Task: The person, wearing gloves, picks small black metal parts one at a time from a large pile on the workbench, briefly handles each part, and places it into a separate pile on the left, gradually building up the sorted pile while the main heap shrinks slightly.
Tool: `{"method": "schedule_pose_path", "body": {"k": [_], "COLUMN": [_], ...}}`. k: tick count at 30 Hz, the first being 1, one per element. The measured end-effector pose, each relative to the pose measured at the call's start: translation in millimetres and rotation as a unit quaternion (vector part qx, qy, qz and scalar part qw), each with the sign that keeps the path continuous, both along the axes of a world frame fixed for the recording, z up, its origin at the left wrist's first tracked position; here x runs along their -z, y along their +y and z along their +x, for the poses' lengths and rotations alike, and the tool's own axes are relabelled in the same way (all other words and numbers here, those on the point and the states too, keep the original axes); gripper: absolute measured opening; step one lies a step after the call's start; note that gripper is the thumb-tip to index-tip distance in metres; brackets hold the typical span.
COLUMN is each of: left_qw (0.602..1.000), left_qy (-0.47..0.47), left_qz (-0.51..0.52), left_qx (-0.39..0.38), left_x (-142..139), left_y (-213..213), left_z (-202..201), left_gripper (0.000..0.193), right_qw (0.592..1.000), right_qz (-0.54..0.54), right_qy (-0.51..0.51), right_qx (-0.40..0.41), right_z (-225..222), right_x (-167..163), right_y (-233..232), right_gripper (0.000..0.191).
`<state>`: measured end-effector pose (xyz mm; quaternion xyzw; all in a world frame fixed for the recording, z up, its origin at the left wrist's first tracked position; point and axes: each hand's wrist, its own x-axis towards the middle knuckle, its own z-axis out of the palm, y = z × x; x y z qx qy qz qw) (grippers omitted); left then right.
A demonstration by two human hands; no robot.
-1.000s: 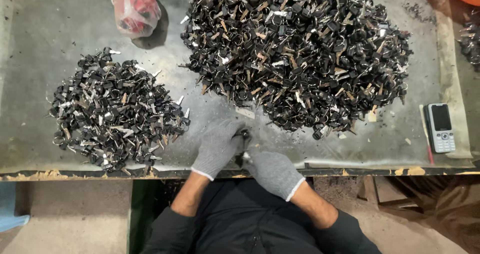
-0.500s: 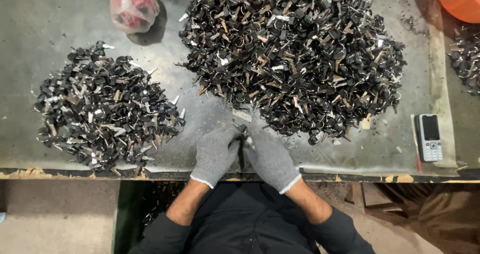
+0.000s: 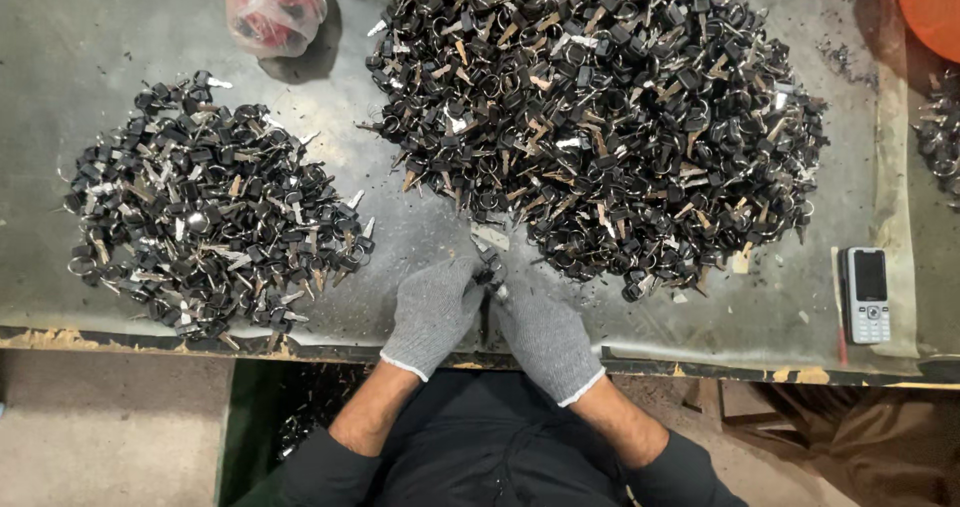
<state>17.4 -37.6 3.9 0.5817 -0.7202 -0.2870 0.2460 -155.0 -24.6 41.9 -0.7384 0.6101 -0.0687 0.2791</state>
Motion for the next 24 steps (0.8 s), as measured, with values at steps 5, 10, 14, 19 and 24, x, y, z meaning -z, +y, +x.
{"method": "schedule_pose_path", "body": {"k": [5, 10, 14, 19, 24], "left_qw": [0.997, 0.987, 0.975, 0.996, 0.995], "left_qy": [-0.009, -0.089, -0.072, 0.014, 0.017], "left_qz": [-0.061, -0.078, -0.154, -0.078, -0.096], "left_qx": [0.056, 0.112, 0.142, 0.043, 0.036], "left_x": [5, 17, 18, 10, 10], "left_y": [-1, 2, 0, -5, 2], "left_z": [1, -3, -5, 0, 1], "left_gripper": [0.017, 0.024, 0.036, 0.040, 0.027], "right_qw": [0.996, 0.983, 0.982, 0.995, 0.999], "right_qz": [-0.078, 0.023, -0.019, 0.059, 0.032], "right_qy": [0.039, 0.178, 0.181, 0.059, 0.020], "right_qx": [-0.035, 0.021, -0.050, -0.049, -0.001], "right_z": [2, 11, 6, -13, -11], "right_x": [-1, 14, 20, 7, 2], "right_y": [-3, 6, 4, -15, -11], "right_gripper": [0.075, 0.066, 0.061, 0.046, 0.044]}}
